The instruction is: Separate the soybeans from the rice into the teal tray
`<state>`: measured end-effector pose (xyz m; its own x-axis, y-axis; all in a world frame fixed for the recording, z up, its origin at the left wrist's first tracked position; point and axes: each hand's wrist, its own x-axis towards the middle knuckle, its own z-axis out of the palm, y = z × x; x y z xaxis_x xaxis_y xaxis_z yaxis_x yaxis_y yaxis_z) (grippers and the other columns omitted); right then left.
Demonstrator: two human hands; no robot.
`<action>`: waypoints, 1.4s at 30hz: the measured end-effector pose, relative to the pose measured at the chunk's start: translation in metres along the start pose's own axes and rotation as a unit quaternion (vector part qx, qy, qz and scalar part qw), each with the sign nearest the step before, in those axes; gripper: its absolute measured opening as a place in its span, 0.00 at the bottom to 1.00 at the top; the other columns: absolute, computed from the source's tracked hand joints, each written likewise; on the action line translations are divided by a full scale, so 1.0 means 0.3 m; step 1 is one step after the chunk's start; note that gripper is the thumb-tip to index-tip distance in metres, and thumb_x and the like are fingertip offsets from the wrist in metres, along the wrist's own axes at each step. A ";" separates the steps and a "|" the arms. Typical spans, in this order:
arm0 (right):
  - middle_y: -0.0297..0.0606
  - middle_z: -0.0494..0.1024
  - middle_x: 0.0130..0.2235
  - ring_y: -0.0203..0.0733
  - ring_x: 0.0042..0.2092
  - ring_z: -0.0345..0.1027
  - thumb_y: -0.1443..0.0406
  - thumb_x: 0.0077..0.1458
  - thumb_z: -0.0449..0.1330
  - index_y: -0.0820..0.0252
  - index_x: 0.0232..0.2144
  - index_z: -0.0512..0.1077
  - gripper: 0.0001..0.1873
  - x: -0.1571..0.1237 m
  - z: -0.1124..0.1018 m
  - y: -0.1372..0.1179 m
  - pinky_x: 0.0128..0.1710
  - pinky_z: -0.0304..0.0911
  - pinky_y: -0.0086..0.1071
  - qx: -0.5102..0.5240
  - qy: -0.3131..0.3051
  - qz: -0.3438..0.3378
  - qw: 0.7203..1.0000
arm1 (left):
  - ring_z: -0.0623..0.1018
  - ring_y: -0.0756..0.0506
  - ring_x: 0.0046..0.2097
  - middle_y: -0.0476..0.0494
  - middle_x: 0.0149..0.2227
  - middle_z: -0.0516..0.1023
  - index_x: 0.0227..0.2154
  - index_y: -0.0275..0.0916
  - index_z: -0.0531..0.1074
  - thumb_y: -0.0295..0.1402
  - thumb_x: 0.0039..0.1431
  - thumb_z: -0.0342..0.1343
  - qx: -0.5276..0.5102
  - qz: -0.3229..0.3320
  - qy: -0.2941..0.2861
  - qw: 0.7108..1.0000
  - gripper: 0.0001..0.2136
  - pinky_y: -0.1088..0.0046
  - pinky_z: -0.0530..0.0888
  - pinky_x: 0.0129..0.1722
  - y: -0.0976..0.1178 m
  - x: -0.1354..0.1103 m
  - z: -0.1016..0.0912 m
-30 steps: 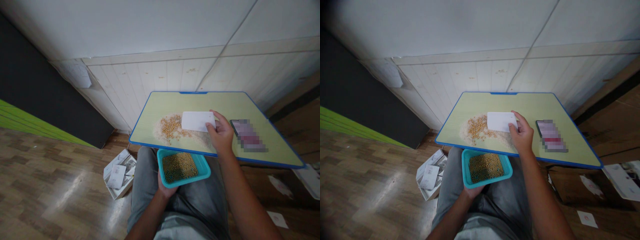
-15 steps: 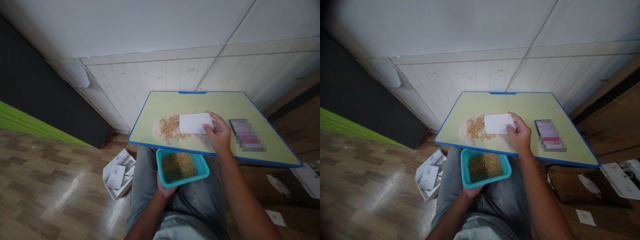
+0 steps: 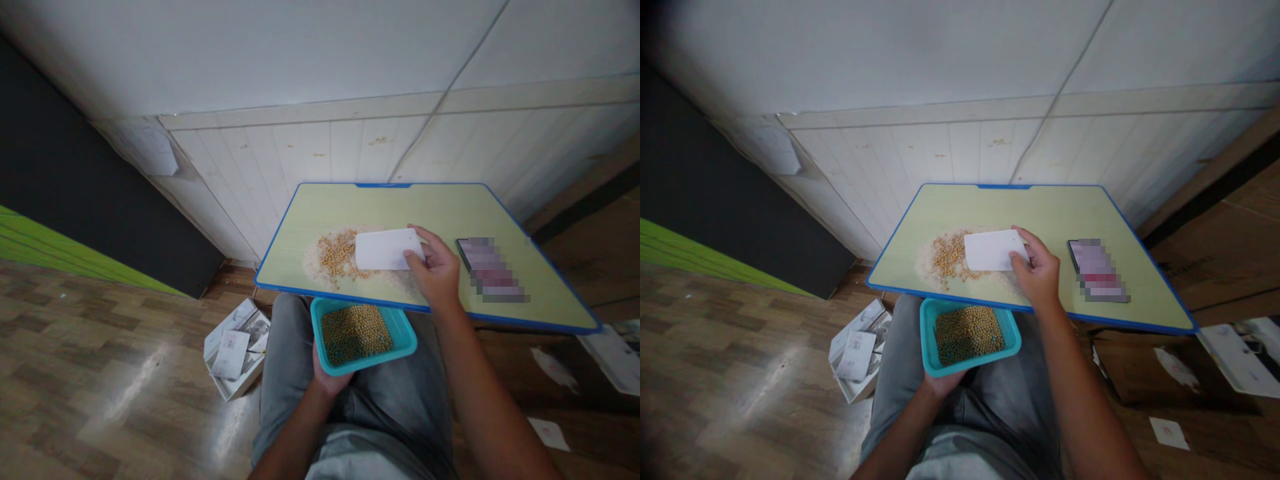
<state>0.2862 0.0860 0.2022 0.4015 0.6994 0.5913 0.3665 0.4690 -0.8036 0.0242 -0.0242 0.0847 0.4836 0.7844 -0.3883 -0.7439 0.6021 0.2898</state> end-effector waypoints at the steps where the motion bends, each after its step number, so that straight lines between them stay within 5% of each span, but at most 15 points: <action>1: 0.42 0.93 0.47 0.48 0.41 0.88 0.63 0.60 0.72 0.54 0.60 0.87 0.25 0.003 0.002 0.001 0.44 0.87 0.41 -0.003 0.017 -0.005 1.000 | 0.70 0.36 0.83 0.49 0.70 0.89 0.64 0.52 0.87 0.49 0.83 0.46 0.005 0.002 0.004 1.000 0.26 0.46 0.47 0.89 0.000 -0.001 -0.002; 5: 0.46 0.92 0.57 0.54 0.55 0.89 0.65 0.56 0.71 0.55 0.57 0.87 0.25 0.018 0.010 0.007 0.58 0.87 0.49 -0.006 0.110 -0.038 0.993 | 0.77 0.36 0.78 0.48 0.63 0.93 0.58 0.51 0.89 0.48 0.82 0.48 0.019 0.006 0.045 0.999 0.23 0.45 0.56 0.87 0.004 -0.001 -0.003; 9: 0.47 0.91 0.56 0.56 0.55 0.90 0.66 0.54 0.70 0.56 0.58 0.86 0.27 0.021 0.009 0.006 0.60 0.86 0.52 -0.005 0.157 -0.037 0.987 | 0.83 0.33 0.73 0.44 0.58 0.95 0.53 0.49 0.89 0.48 0.79 0.56 0.028 0.019 0.076 0.996 0.18 0.42 0.68 0.82 0.006 -0.005 0.009; 15: 0.45 0.92 0.54 0.55 0.52 0.90 0.66 0.53 0.70 0.55 0.55 0.88 0.26 0.009 0.004 -0.010 0.57 0.87 0.51 -0.007 0.094 -0.022 0.995 | 0.85 0.29 0.69 0.41 0.54 0.95 0.53 0.47 0.87 0.49 0.75 0.61 0.057 0.041 0.095 0.993 0.16 0.38 0.76 0.76 0.010 -0.022 0.059; 20: 0.47 0.92 0.56 0.58 0.55 0.90 0.66 0.51 0.69 0.56 0.54 0.88 0.27 0.015 0.001 -0.017 0.59 0.87 0.54 -0.007 0.148 -0.014 0.989 | 0.86 0.27 0.68 0.38 0.55 0.95 0.57 0.49 0.86 0.50 0.66 0.71 0.058 0.053 0.104 0.992 0.21 0.36 0.78 0.75 0.018 -0.031 0.101; 26: 0.44 0.92 0.52 0.56 0.54 0.89 0.66 0.50 0.68 0.55 0.53 0.88 0.26 0.011 -0.004 -0.019 0.61 0.85 0.54 -0.012 0.100 0.003 0.995 | 0.86 0.28 0.68 0.37 0.58 0.94 0.61 0.48 0.84 0.50 0.69 0.70 0.056 0.051 0.126 0.989 0.23 0.37 0.79 0.74 0.020 -0.035 0.125; 33: 0.45 0.92 0.54 0.58 0.55 0.89 0.66 0.50 0.68 0.55 0.52 0.88 0.26 0.012 -0.007 -0.021 0.61 0.85 0.56 -0.005 0.144 0.002 0.990 | 0.87 0.26 0.66 0.37 0.57 0.94 0.61 0.50 0.84 0.51 0.66 0.73 0.047 0.058 0.137 0.988 0.25 0.33 0.82 0.71 0.017 -0.029 0.114; 42: 0.45 0.93 0.53 0.54 0.49 0.89 0.62 0.56 0.73 0.54 0.58 0.86 0.26 0.005 -0.005 -0.019 0.49 0.87 0.45 0.014 0.037 0.014 0.999 | 0.85 0.26 0.70 0.38 0.58 0.94 0.61 0.50 0.84 0.52 0.66 0.71 0.049 0.047 0.113 0.991 0.24 0.34 0.78 0.75 0.009 -0.022 0.092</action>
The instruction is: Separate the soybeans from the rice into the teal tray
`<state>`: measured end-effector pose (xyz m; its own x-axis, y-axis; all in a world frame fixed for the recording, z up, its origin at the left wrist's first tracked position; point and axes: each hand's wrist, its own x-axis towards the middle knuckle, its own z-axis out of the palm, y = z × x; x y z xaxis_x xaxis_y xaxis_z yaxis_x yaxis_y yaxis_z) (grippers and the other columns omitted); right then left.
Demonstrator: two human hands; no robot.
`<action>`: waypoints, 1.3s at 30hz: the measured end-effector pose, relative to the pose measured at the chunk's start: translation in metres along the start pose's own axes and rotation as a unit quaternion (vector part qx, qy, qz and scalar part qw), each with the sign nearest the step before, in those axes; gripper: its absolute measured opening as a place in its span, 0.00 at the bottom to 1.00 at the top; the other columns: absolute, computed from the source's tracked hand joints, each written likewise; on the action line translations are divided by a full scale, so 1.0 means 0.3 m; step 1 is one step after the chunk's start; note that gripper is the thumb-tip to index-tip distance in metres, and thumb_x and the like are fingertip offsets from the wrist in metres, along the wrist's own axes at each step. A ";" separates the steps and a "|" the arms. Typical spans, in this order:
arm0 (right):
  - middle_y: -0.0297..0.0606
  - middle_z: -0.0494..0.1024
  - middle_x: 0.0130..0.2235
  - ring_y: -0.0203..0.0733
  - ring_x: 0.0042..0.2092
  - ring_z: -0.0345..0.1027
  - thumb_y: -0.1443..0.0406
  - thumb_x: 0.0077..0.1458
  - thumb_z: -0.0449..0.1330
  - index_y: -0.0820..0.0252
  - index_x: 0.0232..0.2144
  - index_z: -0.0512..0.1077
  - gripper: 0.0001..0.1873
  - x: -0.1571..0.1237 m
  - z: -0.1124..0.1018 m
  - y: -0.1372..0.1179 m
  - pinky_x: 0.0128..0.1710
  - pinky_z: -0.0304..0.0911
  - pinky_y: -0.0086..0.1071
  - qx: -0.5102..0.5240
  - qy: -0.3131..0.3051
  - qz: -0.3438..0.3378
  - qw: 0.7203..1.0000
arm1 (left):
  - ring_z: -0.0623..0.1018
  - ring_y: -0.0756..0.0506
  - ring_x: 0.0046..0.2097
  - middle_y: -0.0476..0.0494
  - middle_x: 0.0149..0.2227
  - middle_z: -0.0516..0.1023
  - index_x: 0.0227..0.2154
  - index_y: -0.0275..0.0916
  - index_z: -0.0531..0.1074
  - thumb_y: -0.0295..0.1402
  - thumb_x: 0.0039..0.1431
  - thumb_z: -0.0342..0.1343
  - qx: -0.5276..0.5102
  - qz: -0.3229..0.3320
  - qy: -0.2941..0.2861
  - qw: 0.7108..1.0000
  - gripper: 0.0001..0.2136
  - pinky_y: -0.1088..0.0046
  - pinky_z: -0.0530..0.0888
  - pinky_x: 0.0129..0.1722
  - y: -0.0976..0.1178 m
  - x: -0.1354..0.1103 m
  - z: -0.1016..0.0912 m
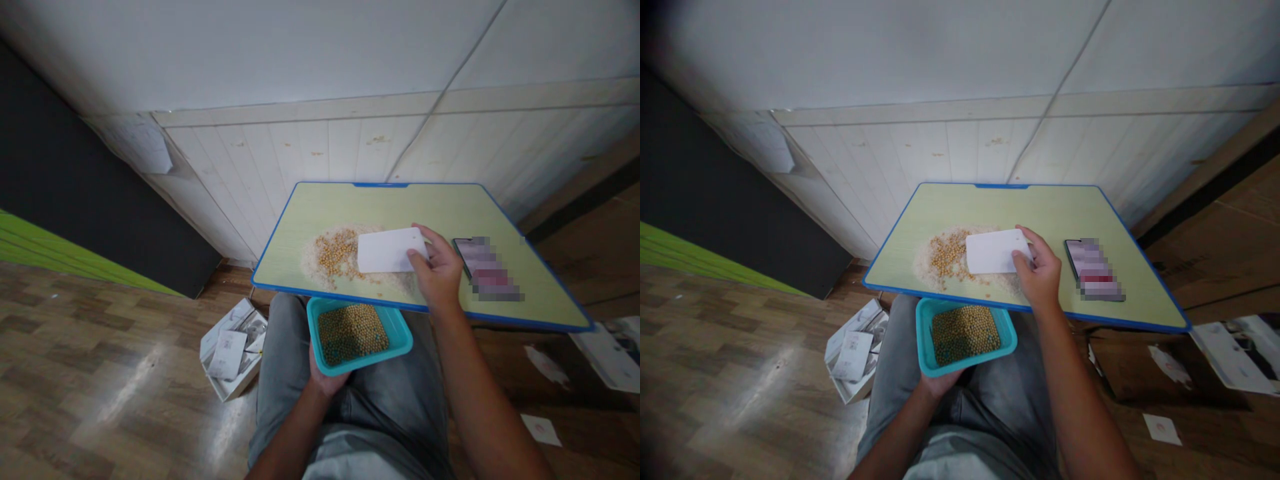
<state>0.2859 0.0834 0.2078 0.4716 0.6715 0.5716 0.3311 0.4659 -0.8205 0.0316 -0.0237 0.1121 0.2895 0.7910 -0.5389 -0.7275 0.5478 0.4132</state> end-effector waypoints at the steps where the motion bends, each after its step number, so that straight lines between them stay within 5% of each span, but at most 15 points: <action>1: 0.45 0.93 0.53 0.54 0.49 0.89 0.62 0.57 0.73 0.54 0.58 0.86 0.25 0.000 0.000 0.000 0.48 0.87 0.44 -0.002 -0.002 0.000 1.000 | 0.85 0.26 0.70 0.38 0.58 0.94 0.61 0.50 0.84 0.52 0.68 0.69 0.007 0.001 -0.007 1.000 0.24 0.35 0.77 0.75 0.000 -0.002 -0.001; 16: 0.41 0.93 0.45 0.49 0.40 0.88 0.58 0.60 0.74 0.54 0.60 0.85 0.26 -0.006 0.001 -0.005 0.39 0.86 0.40 0.019 -0.034 0.017 0.999 | 0.81 0.25 0.74 0.40 0.58 0.94 0.52 0.50 0.88 0.57 0.70 0.65 0.038 0.006 -0.008 0.999 0.20 0.40 0.76 0.76 -0.002 -0.004 0.000; 20: 0.42 0.94 0.47 0.49 0.41 0.89 0.58 0.60 0.76 0.54 0.60 0.86 0.26 -0.010 -0.002 -0.006 0.40 0.86 0.40 0.040 -0.080 0.025 0.996 | 0.80 0.27 0.75 0.43 0.63 0.93 0.55 0.52 0.88 0.56 0.77 0.57 0.037 -0.004 -0.009 0.999 0.21 0.38 0.72 0.79 0.004 -0.015 0.018; 30: 0.40 0.94 0.48 0.49 0.39 0.87 0.58 0.59 0.76 0.51 0.58 0.87 0.25 -0.013 -0.013 -0.022 0.36 0.83 0.38 0.036 -0.080 0.026 0.996 | 0.81 0.29 0.74 0.45 0.64 0.92 0.61 0.54 0.86 0.52 0.78 0.56 0.021 -0.015 -0.007 1.000 0.20 0.41 0.70 0.81 0.003 -0.020 0.021; 39: 0.42 0.94 0.50 0.56 0.50 0.90 0.65 0.51 0.69 0.53 0.49 0.89 0.21 -0.001 -0.020 -0.022 0.49 0.86 0.47 0.000 0.034 -0.005 0.999 | 0.79 0.32 0.77 0.45 0.62 0.93 0.63 0.53 0.86 0.45 0.80 0.50 0.007 -0.028 0.003 1.000 0.22 0.40 0.62 0.85 -0.001 -0.006 0.003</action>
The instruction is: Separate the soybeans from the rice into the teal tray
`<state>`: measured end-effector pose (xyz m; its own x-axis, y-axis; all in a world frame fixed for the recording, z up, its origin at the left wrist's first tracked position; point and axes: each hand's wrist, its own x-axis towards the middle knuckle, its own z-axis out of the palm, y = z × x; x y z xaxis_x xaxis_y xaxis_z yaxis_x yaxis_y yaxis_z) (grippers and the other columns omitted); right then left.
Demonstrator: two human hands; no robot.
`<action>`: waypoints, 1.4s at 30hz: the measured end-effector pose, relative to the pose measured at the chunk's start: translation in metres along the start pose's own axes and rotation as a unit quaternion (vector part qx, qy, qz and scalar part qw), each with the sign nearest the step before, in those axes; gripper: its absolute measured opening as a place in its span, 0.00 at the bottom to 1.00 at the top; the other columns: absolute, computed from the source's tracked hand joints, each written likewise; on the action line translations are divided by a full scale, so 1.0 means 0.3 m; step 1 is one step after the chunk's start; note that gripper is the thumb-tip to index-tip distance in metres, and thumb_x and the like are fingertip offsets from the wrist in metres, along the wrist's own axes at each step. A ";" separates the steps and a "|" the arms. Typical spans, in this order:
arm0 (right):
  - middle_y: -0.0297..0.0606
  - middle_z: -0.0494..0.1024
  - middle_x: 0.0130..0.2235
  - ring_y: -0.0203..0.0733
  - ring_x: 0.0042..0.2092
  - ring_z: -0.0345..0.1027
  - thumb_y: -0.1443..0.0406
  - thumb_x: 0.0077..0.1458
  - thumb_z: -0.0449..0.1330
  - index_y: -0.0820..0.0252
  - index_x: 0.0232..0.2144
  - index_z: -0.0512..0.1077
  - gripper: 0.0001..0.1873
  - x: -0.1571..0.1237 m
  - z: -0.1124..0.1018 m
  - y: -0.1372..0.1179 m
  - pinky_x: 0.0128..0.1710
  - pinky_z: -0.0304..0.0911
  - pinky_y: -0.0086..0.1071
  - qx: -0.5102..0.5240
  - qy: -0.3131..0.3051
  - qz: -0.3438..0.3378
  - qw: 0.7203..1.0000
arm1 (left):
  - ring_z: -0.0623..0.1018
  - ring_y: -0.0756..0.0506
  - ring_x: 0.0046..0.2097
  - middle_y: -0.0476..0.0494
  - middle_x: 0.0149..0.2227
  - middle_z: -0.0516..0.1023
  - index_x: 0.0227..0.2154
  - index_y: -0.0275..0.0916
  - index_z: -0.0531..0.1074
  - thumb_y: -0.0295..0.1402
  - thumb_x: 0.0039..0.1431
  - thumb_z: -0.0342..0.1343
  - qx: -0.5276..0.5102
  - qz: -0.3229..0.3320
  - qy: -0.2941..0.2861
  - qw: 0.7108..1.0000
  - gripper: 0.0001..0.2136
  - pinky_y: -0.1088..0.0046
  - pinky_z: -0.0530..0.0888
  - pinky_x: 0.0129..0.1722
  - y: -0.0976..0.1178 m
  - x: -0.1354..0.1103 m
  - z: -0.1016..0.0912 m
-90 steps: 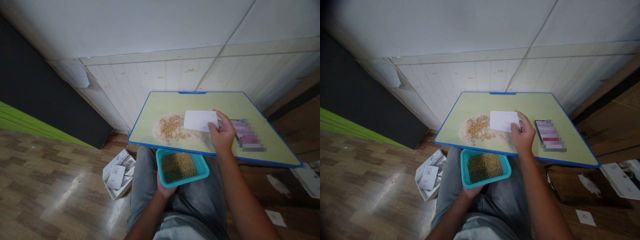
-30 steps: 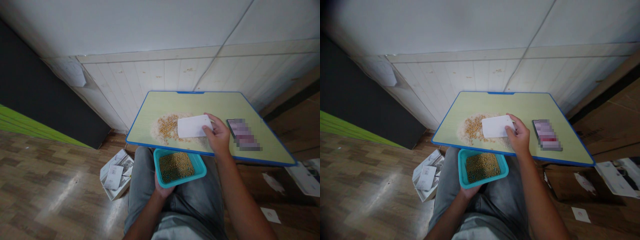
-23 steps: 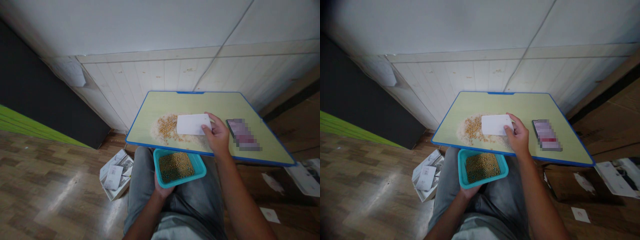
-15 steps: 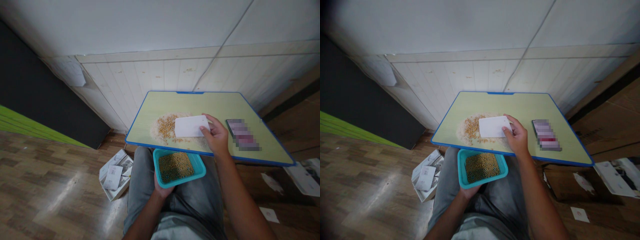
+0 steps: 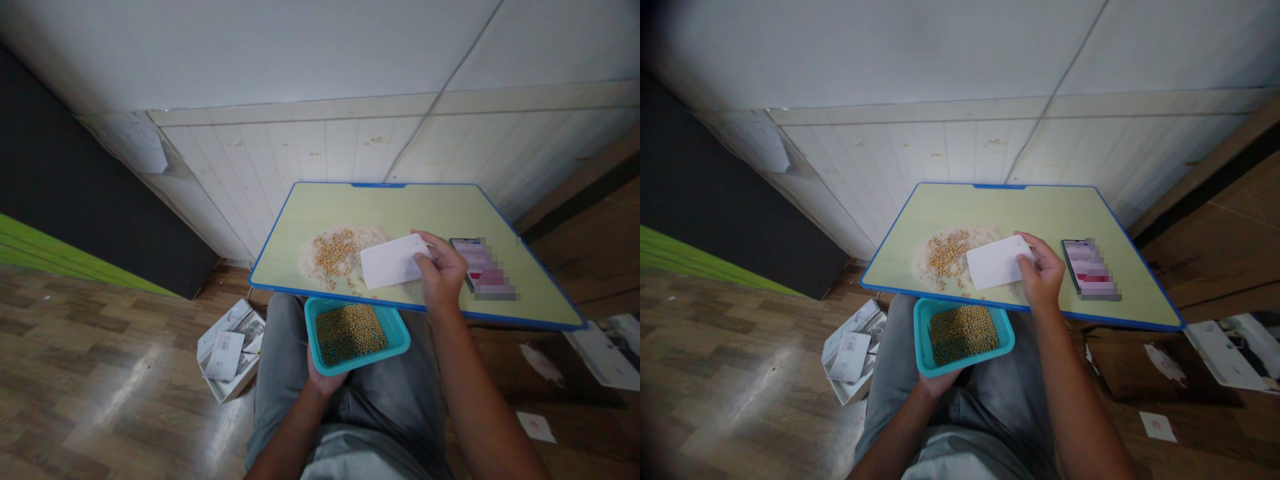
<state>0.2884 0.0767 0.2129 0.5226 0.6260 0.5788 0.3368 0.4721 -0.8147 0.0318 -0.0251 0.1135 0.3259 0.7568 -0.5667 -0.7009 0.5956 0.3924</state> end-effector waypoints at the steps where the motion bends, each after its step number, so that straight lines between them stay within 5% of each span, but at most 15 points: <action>1: 0.42 0.94 0.49 0.56 0.50 0.90 0.65 0.51 0.68 0.54 0.47 0.89 0.21 0.001 0.001 0.000 0.50 0.86 0.48 -0.001 0.009 -0.001 1.000 | 0.79 0.33 0.77 0.45 0.62 0.93 0.64 0.53 0.85 0.44 0.80 0.50 0.001 0.001 0.002 1.000 0.22 0.40 0.62 0.85 0.000 -0.001 0.000; 5: 0.41 0.95 0.46 0.54 0.47 0.90 0.65 0.49 0.66 0.54 0.45 0.90 0.21 0.002 0.003 -0.001 0.48 0.86 0.47 -0.015 0.029 -0.003 0.999 | 0.80 0.30 0.76 0.42 0.63 0.93 0.63 0.51 0.86 0.44 0.76 0.56 0.009 0.012 0.003 1.000 0.21 0.38 0.66 0.83 0.000 -0.006 -0.003; 10: 0.41 0.95 0.46 0.55 0.47 0.90 0.63 0.51 0.68 0.53 0.46 0.90 0.20 0.000 -0.002 -0.003 0.47 0.86 0.47 -0.010 -0.015 0.010 1.000 | 0.81 0.27 0.75 0.41 0.62 0.93 0.61 0.53 0.88 0.47 0.72 0.61 0.030 0.031 -0.008 0.999 0.20 0.35 0.67 0.81 -0.002 0.001 -0.004; 19: 0.42 0.94 0.48 0.51 0.42 0.88 0.63 0.53 0.69 0.53 0.47 0.90 0.19 0.005 0.003 -0.008 0.42 0.84 0.42 -0.006 0.032 0.013 0.999 | 0.79 0.30 0.77 0.40 0.59 0.94 0.57 0.48 0.88 0.43 0.79 0.48 0.009 0.001 0.042 0.999 0.22 0.39 0.69 0.82 0.002 -0.002 0.000; 24: 0.38 0.93 0.39 0.45 0.31 0.82 0.56 0.61 0.75 0.52 0.55 0.89 0.21 -0.012 -0.002 -0.013 0.28 0.77 0.35 0.011 -0.078 0.039 0.996 | 0.78 0.28 0.77 0.40 0.62 0.93 0.56 0.49 0.88 0.45 0.76 0.54 0.012 0.007 0.028 1.000 0.19 0.36 0.69 0.81 -0.004 0.008 -0.012; 30: 0.35 0.91 0.33 0.45 0.29 0.81 0.48 0.62 0.78 0.51 0.58 0.88 0.26 -0.021 0.001 -0.008 0.25 0.77 0.35 0.069 -0.180 0.058 0.979 | 0.76 0.31 0.79 0.44 0.62 0.93 0.52 0.49 0.90 0.48 0.81 0.51 -0.039 0.004 -0.025 0.999 0.22 0.39 0.65 0.83 -0.032 0.055 -0.088; 37: 0.39 0.94 0.39 0.47 0.33 0.85 0.47 0.64 0.79 0.50 0.58 0.88 0.26 -0.022 -0.013 -0.010 0.28 0.81 0.36 0.079 -0.205 0.076 0.973 | 0.83 0.35 0.74 0.46 0.61 0.94 0.57 0.49 0.90 0.45 0.84 0.39 -0.073 -0.023 -0.063 0.995 0.29 0.37 0.58 0.86 -0.048 0.121 -0.164; 42: 0.38 0.93 0.36 0.47 0.32 0.84 0.46 0.63 0.79 0.50 0.58 0.88 0.27 -0.020 -0.007 -0.015 0.28 0.80 0.36 0.074 -0.163 0.074 0.981 | 0.81 0.37 0.75 0.49 0.64 0.93 0.60 0.51 0.90 0.45 0.85 0.38 -0.097 -0.027 -0.114 0.988 0.31 0.41 0.53 0.88 -0.048 0.122 -0.189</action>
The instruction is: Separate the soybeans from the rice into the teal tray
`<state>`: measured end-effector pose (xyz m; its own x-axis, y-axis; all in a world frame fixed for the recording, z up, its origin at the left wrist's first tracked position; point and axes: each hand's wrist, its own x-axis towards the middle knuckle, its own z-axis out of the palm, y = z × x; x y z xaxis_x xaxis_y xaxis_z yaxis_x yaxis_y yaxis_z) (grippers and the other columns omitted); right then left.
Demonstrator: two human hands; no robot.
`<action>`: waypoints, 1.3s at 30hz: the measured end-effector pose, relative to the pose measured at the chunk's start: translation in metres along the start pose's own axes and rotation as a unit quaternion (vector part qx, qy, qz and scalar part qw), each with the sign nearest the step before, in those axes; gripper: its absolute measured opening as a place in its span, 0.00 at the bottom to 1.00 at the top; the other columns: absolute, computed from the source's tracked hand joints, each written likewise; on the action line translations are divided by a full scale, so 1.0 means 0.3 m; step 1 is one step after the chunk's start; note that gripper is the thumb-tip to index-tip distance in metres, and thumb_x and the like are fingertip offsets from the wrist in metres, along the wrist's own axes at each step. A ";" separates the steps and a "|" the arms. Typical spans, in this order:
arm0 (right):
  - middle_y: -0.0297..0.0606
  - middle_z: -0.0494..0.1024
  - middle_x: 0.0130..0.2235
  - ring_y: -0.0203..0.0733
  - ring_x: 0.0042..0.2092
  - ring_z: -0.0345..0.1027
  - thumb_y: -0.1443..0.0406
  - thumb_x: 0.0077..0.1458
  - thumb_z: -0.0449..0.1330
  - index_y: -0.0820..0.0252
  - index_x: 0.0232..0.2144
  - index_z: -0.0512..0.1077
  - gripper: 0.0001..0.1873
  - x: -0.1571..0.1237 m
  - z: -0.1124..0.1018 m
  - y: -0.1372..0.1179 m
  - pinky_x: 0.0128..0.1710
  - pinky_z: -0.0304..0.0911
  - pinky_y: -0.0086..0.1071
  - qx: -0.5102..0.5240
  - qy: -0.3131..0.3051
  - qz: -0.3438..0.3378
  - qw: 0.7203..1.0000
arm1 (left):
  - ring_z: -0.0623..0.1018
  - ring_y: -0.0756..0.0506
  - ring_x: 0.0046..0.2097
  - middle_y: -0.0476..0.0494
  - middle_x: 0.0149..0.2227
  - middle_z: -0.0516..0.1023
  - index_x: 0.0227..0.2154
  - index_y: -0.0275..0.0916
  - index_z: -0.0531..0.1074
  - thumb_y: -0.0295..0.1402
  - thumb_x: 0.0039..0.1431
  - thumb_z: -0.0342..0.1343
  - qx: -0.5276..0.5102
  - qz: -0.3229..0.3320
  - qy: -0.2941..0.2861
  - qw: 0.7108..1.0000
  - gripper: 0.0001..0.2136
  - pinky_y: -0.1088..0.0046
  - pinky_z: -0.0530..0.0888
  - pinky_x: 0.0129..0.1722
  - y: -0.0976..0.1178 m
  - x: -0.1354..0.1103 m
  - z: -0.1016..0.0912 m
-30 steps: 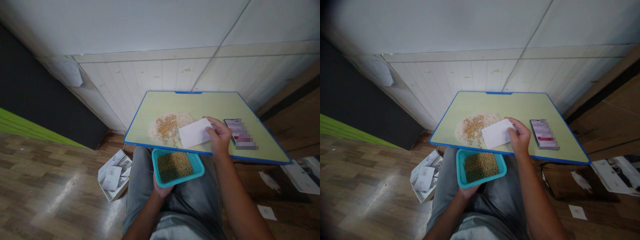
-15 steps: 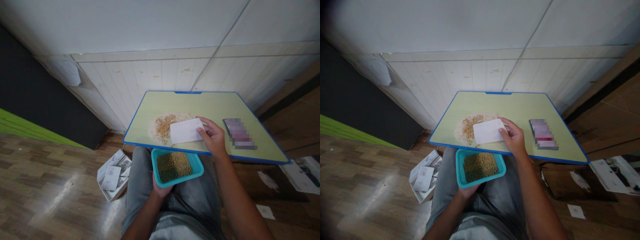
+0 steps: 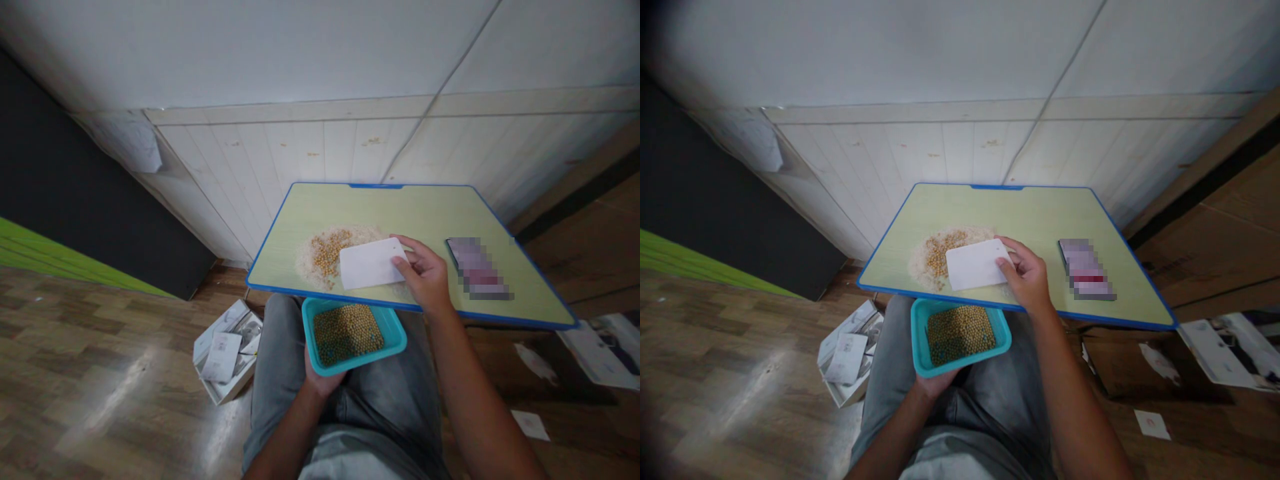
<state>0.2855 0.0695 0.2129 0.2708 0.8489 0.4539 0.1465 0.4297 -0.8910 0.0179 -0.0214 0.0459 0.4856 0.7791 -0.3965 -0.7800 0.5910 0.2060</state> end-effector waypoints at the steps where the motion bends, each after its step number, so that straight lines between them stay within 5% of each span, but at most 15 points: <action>1: 0.38 0.93 0.36 0.48 0.33 0.85 0.46 0.62 0.79 0.50 0.57 0.88 0.27 0.002 0.003 0.001 0.28 0.80 0.36 -0.002 0.018 -0.002 1.000 | 0.81 0.37 0.76 0.49 0.65 0.93 0.61 0.52 0.89 0.45 0.85 0.37 -0.004 -0.001 -0.012 1.000 0.31 0.41 0.53 0.88 0.000 -0.003 -0.002; 11: 0.35 0.90 0.34 0.44 0.30 0.79 0.59 0.57 0.73 0.54 0.52 0.88 0.20 0.020 0.007 0.028 0.28 0.75 0.34 -0.057 0.165 -0.029 0.984 | 0.79 0.38 0.77 0.49 0.67 0.91 0.61 0.51 0.90 0.43 0.85 0.36 -0.012 -0.010 -0.050 0.999 0.32 0.45 0.50 0.88 0.010 -0.018 0.024; 19: 0.45 0.91 0.51 0.55 0.53 0.88 0.62 0.58 0.69 0.56 0.52 0.86 0.20 0.042 0.007 0.041 0.59 0.85 0.53 -0.086 0.302 -0.089 0.945 | 0.87 0.39 0.68 0.48 0.59 0.95 0.54 0.52 0.92 0.42 0.85 0.37 -0.019 -0.012 -0.046 0.999 0.32 0.46 0.55 0.87 0.013 -0.020 0.010; 27: 0.48 0.88 0.58 0.58 0.61 0.85 0.57 0.64 0.70 0.55 0.59 0.83 0.22 0.043 0.003 0.067 0.63 0.83 0.57 -0.094 0.298 -0.104 0.944 | 0.84 0.37 0.72 0.47 0.60 0.95 0.58 0.52 0.91 0.42 0.84 0.38 -0.023 -0.006 -0.012 1.000 0.30 0.41 0.58 0.86 0.009 -0.010 -0.028; 39: 0.48 0.91 0.58 0.55 0.57 0.88 0.54 0.64 0.72 0.55 0.57 0.86 0.22 0.038 0.009 0.057 0.62 0.84 0.55 -0.082 0.239 -0.093 0.963 | 0.84 0.35 0.72 0.47 0.63 0.94 0.64 0.51 0.87 0.44 0.85 0.36 -0.005 -0.009 0.009 1.000 0.31 0.39 0.55 0.87 0.007 0.002 -0.030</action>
<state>0.2885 0.0874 0.2030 0.6263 0.5067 0.5925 0.3731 0.4724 -0.7985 0.0129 -0.0216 0.0381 0.4920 0.7643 -0.4169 -0.7750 0.6026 0.1902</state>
